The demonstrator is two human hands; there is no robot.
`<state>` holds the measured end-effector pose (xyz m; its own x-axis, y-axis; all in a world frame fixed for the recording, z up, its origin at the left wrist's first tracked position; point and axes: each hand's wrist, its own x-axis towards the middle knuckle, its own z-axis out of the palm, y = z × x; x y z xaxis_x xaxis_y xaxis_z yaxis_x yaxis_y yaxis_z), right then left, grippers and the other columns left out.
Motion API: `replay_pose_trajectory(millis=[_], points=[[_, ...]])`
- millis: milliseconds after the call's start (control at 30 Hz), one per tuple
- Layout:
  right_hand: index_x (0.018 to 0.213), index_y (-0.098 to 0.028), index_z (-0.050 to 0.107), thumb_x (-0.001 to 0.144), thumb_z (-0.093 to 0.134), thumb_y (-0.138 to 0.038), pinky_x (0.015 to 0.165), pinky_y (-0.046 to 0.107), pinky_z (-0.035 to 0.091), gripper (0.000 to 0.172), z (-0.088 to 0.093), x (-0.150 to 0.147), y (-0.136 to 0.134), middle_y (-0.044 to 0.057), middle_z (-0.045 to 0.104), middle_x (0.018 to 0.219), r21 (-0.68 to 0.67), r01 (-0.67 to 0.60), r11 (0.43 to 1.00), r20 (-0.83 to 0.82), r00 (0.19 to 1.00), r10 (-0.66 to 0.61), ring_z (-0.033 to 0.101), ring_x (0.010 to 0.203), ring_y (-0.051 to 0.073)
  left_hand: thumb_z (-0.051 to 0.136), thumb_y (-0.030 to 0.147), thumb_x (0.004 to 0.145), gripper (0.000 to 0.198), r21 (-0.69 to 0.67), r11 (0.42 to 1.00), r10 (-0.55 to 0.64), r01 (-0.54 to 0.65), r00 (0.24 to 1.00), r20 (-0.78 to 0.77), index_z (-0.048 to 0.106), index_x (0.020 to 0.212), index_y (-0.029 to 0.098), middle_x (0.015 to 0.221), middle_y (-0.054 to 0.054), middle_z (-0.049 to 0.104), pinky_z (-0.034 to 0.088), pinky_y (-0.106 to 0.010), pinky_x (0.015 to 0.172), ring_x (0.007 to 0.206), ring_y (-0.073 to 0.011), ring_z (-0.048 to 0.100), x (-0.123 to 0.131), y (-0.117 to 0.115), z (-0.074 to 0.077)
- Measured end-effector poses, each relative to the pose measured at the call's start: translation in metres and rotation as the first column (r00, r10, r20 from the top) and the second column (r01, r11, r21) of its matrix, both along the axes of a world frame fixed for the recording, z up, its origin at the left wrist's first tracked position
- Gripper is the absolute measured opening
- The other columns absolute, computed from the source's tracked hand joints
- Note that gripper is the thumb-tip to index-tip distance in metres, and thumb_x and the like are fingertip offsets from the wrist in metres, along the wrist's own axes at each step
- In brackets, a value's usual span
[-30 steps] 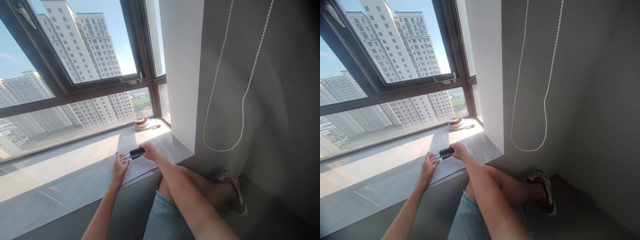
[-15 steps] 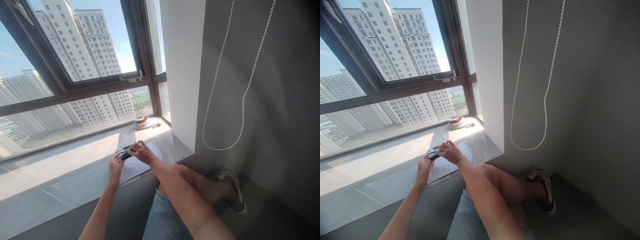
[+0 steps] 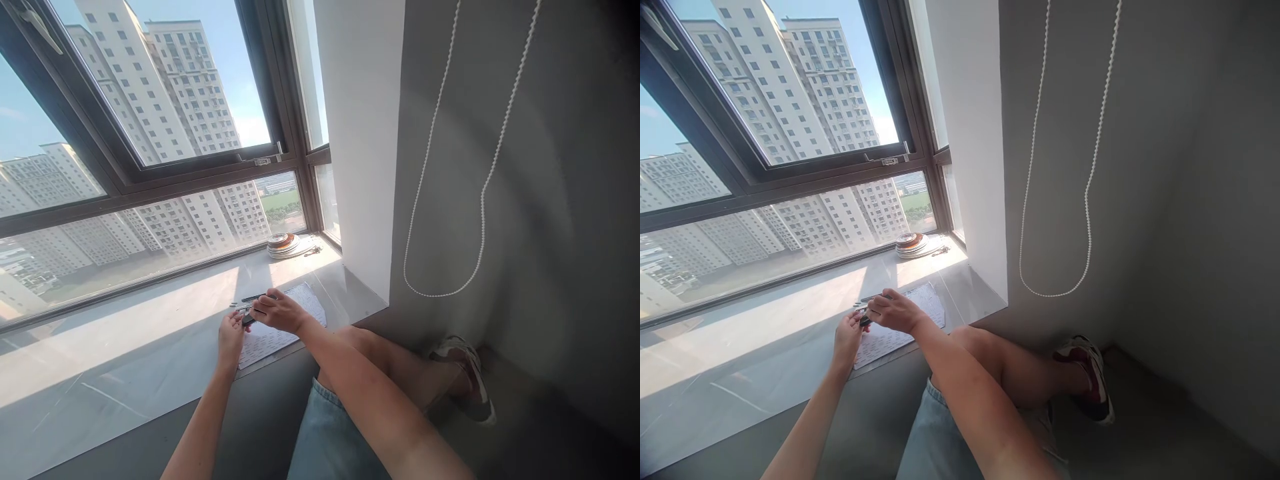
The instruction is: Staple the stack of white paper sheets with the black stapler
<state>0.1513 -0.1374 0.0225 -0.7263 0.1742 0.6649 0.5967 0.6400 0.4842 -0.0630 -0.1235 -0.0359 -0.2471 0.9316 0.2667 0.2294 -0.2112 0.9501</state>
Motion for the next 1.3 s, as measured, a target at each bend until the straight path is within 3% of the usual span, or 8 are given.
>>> replay_pose_trajectory(millis=[300, 467, 567, 700, 967, 1033, 1200, 1300], points=[[0.112, -0.021, 0.067, 0.105, 0.046, -0.010, 0.099, 0.039, 0.037, 0.025, 0.000, -0.001, -0.005, 0.008, 0.067, 0.116, -0.136, -0.031, 0.990, -0.049, 0.999, 0.025, 0.053, 0.109, 0.020, 0.069, 0.058, 0.082, 0.059, -0.018, 1.000, 0.000, -0.001, 0.999, -0.046, 0.060, 0.117, 0.012, 0.094, -0.009, 0.074, 0.050, -0.029, 0.055, 0.058, -0.0144, 0.062, 0.004, -0.007, 0.007], [0.116, -0.023, 0.069, 0.099, 0.054, -0.007, 0.098, 0.041, 0.033, 0.028, -0.002, 0.003, 0.001, 0.009, 0.069, 0.120, -0.315, 0.041, 0.948, -0.220, 0.969, -0.115, 0.055, 0.111, 0.023, 0.065, 0.063, 0.084, 0.060, -0.006, 1.000, -0.019, 0.019, 0.996, -0.086, 0.062, 0.116, 0.011, 0.077, -0.006, 0.071, 0.050, -0.030, 0.053, 0.059, -0.0173, 0.062, 0.005, -0.008, 0.008], [0.114, -0.023, 0.070, 0.094, 0.066, -0.014, 0.094, 0.041, 0.033, 0.023, -0.001, 0.010, 0.007, 0.007, 0.073, 0.105, -0.606, 0.083, 0.791, -0.410, 0.819, -0.401, 0.060, 0.101, 0.023, 0.065, 0.067, 0.084, 0.059, -0.009, 0.998, -0.068, 0.067, 0.995, -0.079, 0.066, 0.109, 0.013, 0.092, -0.013, 0.076, 0.053, -0.031, 0.056, 0.065, -0.0189, 0.066, 0.007, -0.012, 0.012], [0.099, -0.025, 0.076, 0.086, 0.079, -0.030, 0.091, 0.040, 0.033, 0.014, -0.003, 0.019, 0.015, 0.003, 0.074, 0.084, -0.843, 0.001, 0.538, -0.407, 0.652, -0.640, 0.064, 0.087, 0.021, 0.068, 0.069, 0.082, 0.057, -0.058, 0.992, -0.121, 0.113, 0.982, -0.144, 0.073, 0.098, 0.015, 0.092, -0.013, 0.078, 0.046, -0.027, 0.048, 0.061, -0.0173, 0.062, 0.011, -0.019, 0.019], [0.101, -0.029, 0.079, 0.072, 0.090, -0.037, 0.089, 0.039, 0.038, 0.033, -0.014, 0.010, 0.022, 0.003, 0.075, 0.091, -0.915, -0.011, 0.403, -0.297, 0.696, -0.654, 0.065, 0.098, 0.025, 0.069, 0.062, 0.084, 0.045, 0.002, 0.953, -0.285, 0.304, 0.894, -0.347, 0.073, 0.070, 0.019, 0.062, -0.004, 0.065, 0.040, -0.028, 0.054, 0.050, -0.0150, 0.049, 0.018, -0.026, 0.026], [0.103, -0.028, 0.078, 0.072, 0.091, -0.037, 0.090, 0.040, 0.039, 0.035, -0.014, 0.010, 0.021, 0.004, 0.074, 0.098, -0.901, 0.007, 0.433, -0.301, 0.708, -0.639, 0.063, 0.104, 0.026, 0.068, 0.061, 0.086, 0.045, 0.013, 0.950, -0.285, 0.311, 0.885, -0.369, 0.072, 0.069, 0.020, 0.061, -0.002, 0.060, 0.037, -0.028, 0.053, 0.050, -0.0147, 0.047, 0.019, -0.027, 0.027], [0.106, -0.027, 0.077, 0.092, 0.076, -0.038, 0.094, 0.039, 0.040, 0.018, -0.003, 0.019, 0.014, 0.007, 0.070, 0.111, -0.676, -0.146, 0.722, -0.516, 0.794, -0.323, 0.057, 0.111, 0.023, 0.066, 0.061, 0.086, 0.043, 0.091, 0.959, -0.214, 0.267, 0.901, -0.378, 0.071, 0.076, 0.020, 0.057, 0.002, 0.048, 0.034, -0.026, 0.054, 0.054, -0.0146, 0.045, 0.020, -0.026, 0.026], [0.109, -0.027, 0.078, 0.091, 0.077, -0.037, 0.090, 0.030, 0.044, 0.020, 0.002, 0.021, 0.010, 0.002, 0.072, 0.100, -0.672, -0.389, 0.630, -0.526, 0.850, -0.035, 0.060, 0.098, 0.018, 0.066, 0.062, 0.085, 0.044, 0.103, 0.952, -0.228, 0.287, 0.895, -0.384, 0.069, 0.072, 0.020, 0.058, 0.001, 0.049, 0.034, -0.026, 0.055, 0.056, -0.0152, 0.045, 0.022, -0.028, 0.029]])
